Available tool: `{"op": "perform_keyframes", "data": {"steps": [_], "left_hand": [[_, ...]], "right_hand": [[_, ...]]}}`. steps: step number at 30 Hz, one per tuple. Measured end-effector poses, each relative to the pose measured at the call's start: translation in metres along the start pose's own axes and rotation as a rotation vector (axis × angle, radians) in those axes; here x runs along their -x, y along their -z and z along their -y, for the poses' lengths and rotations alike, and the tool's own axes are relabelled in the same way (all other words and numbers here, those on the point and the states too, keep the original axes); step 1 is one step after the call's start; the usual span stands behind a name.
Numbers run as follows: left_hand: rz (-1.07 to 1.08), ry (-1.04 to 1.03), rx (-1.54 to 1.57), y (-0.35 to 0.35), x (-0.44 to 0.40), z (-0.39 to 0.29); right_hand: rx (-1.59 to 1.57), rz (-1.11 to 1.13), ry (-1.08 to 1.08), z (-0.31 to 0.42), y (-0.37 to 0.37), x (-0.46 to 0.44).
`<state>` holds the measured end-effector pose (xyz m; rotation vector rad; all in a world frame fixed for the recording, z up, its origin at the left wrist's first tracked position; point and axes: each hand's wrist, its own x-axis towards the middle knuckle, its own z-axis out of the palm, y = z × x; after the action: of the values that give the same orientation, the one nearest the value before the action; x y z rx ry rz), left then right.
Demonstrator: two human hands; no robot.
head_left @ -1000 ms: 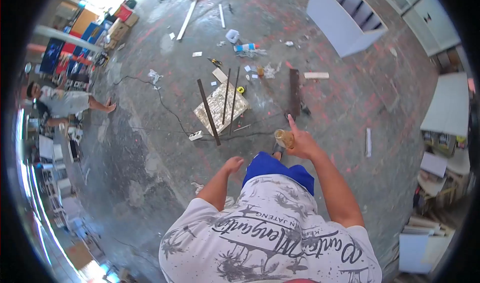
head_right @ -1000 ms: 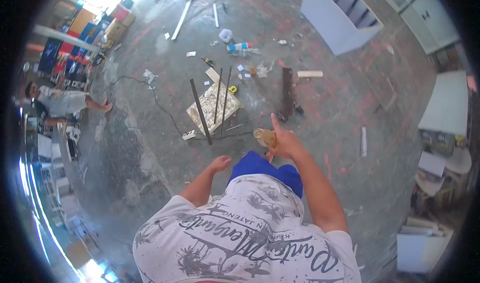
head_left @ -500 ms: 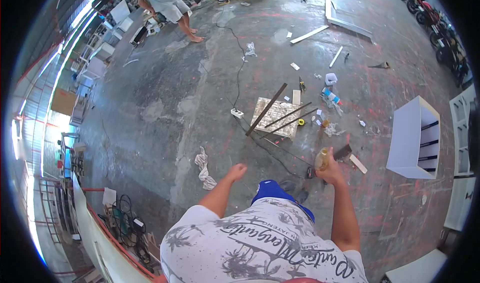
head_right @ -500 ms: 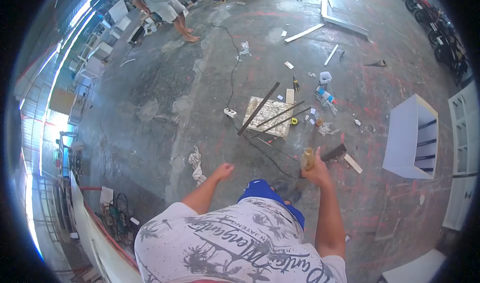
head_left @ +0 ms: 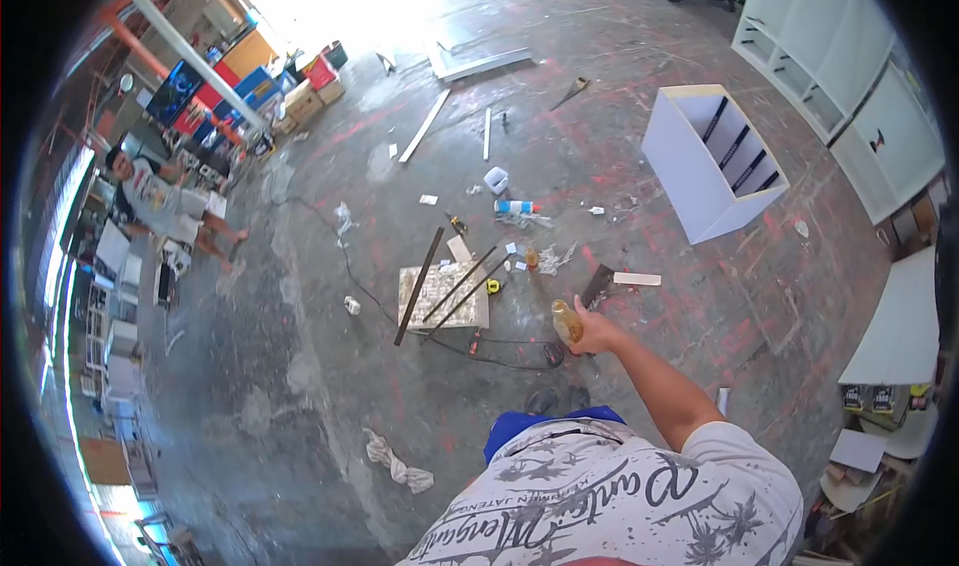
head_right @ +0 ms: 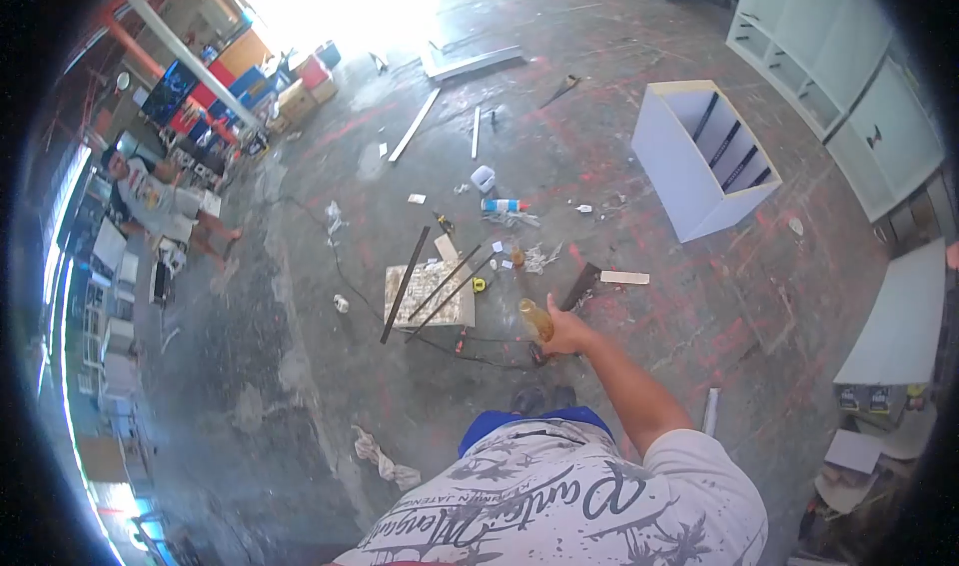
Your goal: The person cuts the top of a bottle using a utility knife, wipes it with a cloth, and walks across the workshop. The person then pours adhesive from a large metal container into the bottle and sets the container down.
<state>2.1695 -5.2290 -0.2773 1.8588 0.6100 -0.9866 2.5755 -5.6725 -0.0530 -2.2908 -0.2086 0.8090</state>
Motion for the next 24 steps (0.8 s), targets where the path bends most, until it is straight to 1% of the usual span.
{"op": "perform_keyframes", "data": {"steps": [3, 5, 6, 8, 10, 11, 12, 13, 16, 17, 18, 19, 21, 23, 24], "left_hand": [[-0.053, -0.036, 0.101, 0.028, -0.031, -0.04], [-0.142, -0.065, 0.184, 0.062, -0.042, -0.084], [-0.182, -0.074, 0.2, 0.08, -0.042, -0.107], [-0.248, -0.074, 0.237, 0.114, -0.049, -0.146], [-0.263, -0.018, 0.352, 0.139, -0.05, -0.169], [-0.293, 0.005, 0.427, 0.148, -0.054, -0.183], [-0.22, -0.005, 0.393, 0.155, -0.056, -0.191], [-0.157, -0.012, 0.383, 0.157, -0.066, -0.186], [-0.013, 0.017, 0.351, 0.155, -0.114, -0.143], [0.027, 0.035, 0.338, 0.152, -0.131, -0.126], [0.058, 0.033, 0.294, 0.144, -0.135, -0.123], [0.097, 0.033, 0.218, 0.134, -0.136, -0.127], [0.191, 0.015, 0.055, 0.115, -0.132, -0.14], [0.28, -0.018, -0.069, 0.101, -0.13, -0.149], [0.328, -0.038, -0.117, 0.095, -0.129, -0.152]], "right_hand": [[-0.074, -0.047, -0.047, -0.031, 0.011, 0.012], [-0.178, -0.089, -0.088, -0.052, 0.015, 0.027], [-0.031, -0.232, -0.026, -0.066, 0.011, 0.03], [-0.009, -0.419, 0.041, -0.115, 0.0, 0.017], [-0.186, -0.448, -0.057, -0.136, 0.005, 0.035], [-0.237, -0.457, -0.122, -0.134, 0.012, 0.053], [-0.289, -0.469, -0.187, -0.132, 0.018, 0.071], [-0.318, -0.521, -0.193, -0.139, 0.022, 0.086], [-0.472, -0.586, -0.251, -0.141, 0.03, 0.135], [-0.465, -0.599, -0.29, -0.151, 0.022, 0.138], [-0.455, -0.612, -0.329, -0.165, 0.012, 0.144], [-0.439, -0.629, -0.368, -0.177, 0.006, 0.154], [-0.426, -0.582, -0.449, -0.181, 0.001, 0.18], [-0.472, -0.578, -0.534, -0.175, -0.009, 0.204], [-0.482, -0.588, -0.557, -0.183, -0.022, 0.21]]}}
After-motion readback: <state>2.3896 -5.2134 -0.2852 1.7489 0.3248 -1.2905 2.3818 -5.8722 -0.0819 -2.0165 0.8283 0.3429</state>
